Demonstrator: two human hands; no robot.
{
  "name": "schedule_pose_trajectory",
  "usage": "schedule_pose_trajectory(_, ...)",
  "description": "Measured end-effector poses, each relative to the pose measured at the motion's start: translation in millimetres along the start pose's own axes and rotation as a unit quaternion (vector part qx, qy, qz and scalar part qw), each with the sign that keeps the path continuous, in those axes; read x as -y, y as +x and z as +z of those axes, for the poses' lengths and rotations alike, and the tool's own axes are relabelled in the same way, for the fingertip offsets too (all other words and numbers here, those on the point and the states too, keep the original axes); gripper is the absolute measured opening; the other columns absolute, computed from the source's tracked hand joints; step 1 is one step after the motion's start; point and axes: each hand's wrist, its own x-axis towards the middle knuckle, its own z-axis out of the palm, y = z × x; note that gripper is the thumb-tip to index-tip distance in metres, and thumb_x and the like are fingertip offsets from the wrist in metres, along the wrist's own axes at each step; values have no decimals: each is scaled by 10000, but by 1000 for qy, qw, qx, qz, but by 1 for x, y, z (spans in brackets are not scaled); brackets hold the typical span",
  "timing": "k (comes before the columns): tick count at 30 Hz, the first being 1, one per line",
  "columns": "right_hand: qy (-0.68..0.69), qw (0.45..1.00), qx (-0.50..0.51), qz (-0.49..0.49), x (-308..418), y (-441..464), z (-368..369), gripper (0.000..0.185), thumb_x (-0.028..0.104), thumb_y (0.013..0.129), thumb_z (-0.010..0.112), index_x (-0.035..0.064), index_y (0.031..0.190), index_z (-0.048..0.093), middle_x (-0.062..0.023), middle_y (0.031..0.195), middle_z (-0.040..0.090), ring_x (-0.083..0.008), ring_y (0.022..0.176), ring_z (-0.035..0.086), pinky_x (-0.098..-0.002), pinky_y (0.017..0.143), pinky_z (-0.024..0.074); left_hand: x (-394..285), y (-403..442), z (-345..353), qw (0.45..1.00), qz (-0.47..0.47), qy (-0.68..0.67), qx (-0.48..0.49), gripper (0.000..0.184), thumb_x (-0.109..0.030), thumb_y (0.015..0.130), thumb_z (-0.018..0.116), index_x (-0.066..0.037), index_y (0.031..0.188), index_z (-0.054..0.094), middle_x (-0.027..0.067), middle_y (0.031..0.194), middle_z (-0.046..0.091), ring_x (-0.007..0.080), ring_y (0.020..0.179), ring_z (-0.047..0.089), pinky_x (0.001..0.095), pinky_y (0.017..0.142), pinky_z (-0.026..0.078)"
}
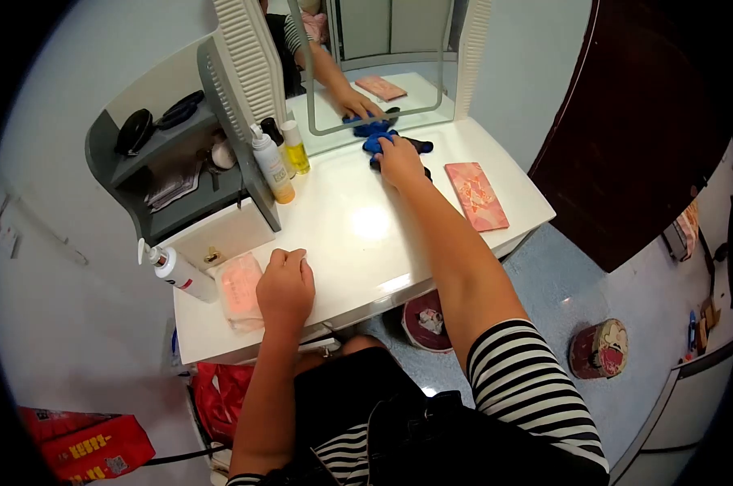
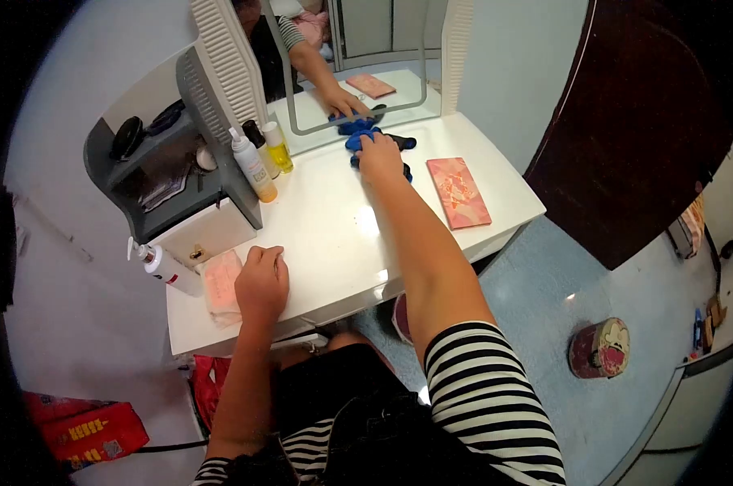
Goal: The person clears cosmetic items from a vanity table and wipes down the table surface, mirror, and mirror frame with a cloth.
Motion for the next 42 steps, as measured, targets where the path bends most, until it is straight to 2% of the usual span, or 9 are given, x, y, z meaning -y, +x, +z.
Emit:
schedule_pose_trajectory(6, -166, 984, -48, 51, 7, -70, -89, 829, 571, 840, 709, 110, 1485, 469, -184, 1581, 378, -414, 1474, 296, -703, 1148, 198, -1, 0, 1, 1000, 10, 12, -16, 125, -126, 890, 662, -77, 997, 704, 106, 924, 616, 317, 775, 649, 410, 664, 536)
schedule_pose_trajectory(12, -81, 952, 96, 278, -58, -143, -161, 717, 542, 808, 725, 21, 1286, 605, -261, 1268, 647, -442, 1244, 570, -538, 1054, 434, -4, 2, 2, 1000, 3, 27, -4, 140, -124, 888, 660, -80, 1013, 705, 105, 941, 621, 318, 787, 655, 419, 680, 542)
schedule_pose_trajectory(15, -91, 952, -18, 291, -75, -161, -153, 625, 509, 850, 705, 10, 1221, 637, -248, 1051, 724, -399, 1059, 690, -438, 905, 545, 4, -2, 4, 1000, 16, 1, 3, 170, -128, 898, 639, -77, 1045, 708, 116, 954, 631, 327, 824, 664, 429, 705, 551)
schedule_pose_trajectory(17, 184, 936, -13, 300, -78, -175, -156, 585, 462, 895, 701, -17, 1221, 618, -215, 1101, 713, -293, 961, 707, -377, 818, 556, 5, -3, 1, 999, 22, -28, 2, 191, -108, 906, 606, -78, 1063, 711, 122, 933, 636, 329, 841, 661, 429, 722, 549)
schedule_pose_trajectory(23, 361, 926, 91, 67, 39, -210, -149, 451, 201, 886, 742, 13, 1265, 587, -88, 1129, 657, -169, 1037, 608, -299, 890, 514, -30, -37, -35, 986, 85, -130, -59, 232, -13, 883, 612, -57, 1084, 720, 128, 972, 656, 324, 865, 649, 401, 751, 528)
schedule_pose_trajectory(25, 299, 951, 70, -25, 77, -214, -141, 477, 188, 808, 761, 1, 1216, 597, -142, 1068, 665, -270, 970, 630, -369, 849, 523, -39, -55, -45, 966, -32, -254, -41, 250, -5, 891, 609, -45, 1118, 706, 141, 996, 654, 318, 880, 654, 382, 771, 525)
schedule_pose_trajectory(29, 179, 968, 61, -167, 124, -203, -126, 449, 250, 743, 767, 16, 1101, 631, -183, 1023, 655, -381, 923, 592, -471, 820, 502, -18, -78, -59, 984, -40, -155, -79, 310, -49, 854, 649, -65, 1163, 676, 117, 1105, 622, 317, 1056, 597, 426, 915, 469)
schedule_pose_trajectory(36, -33, 978, 140, -152, 196, -185, -77, 473, 407, 837, 738, 53, 1134, 636, -168, 1041, 669, -395, 957, 595, -458, 855, 497, 13, -71, -62, 990, -14, -32, -135, 391, -42, 805, 676, -56, 1196, 659, 123, 1168, 589, 335, 1158, 532, 469, 994, 401)
schedule_pose_trajectory(42, 240, 950, 186, -71, 177, -173, -71, 459, 404, 964, 604, 13, 1199, 660, -214, 978, 714, -386, 970, 644, -454, 864, 520, 18, -69, -49, 994, 15, -32, -108, 423, -93, 807, 708, -63, 1224, 647, 123, 1185, 588, 342, 1177, 524, 491, 1043, 382)
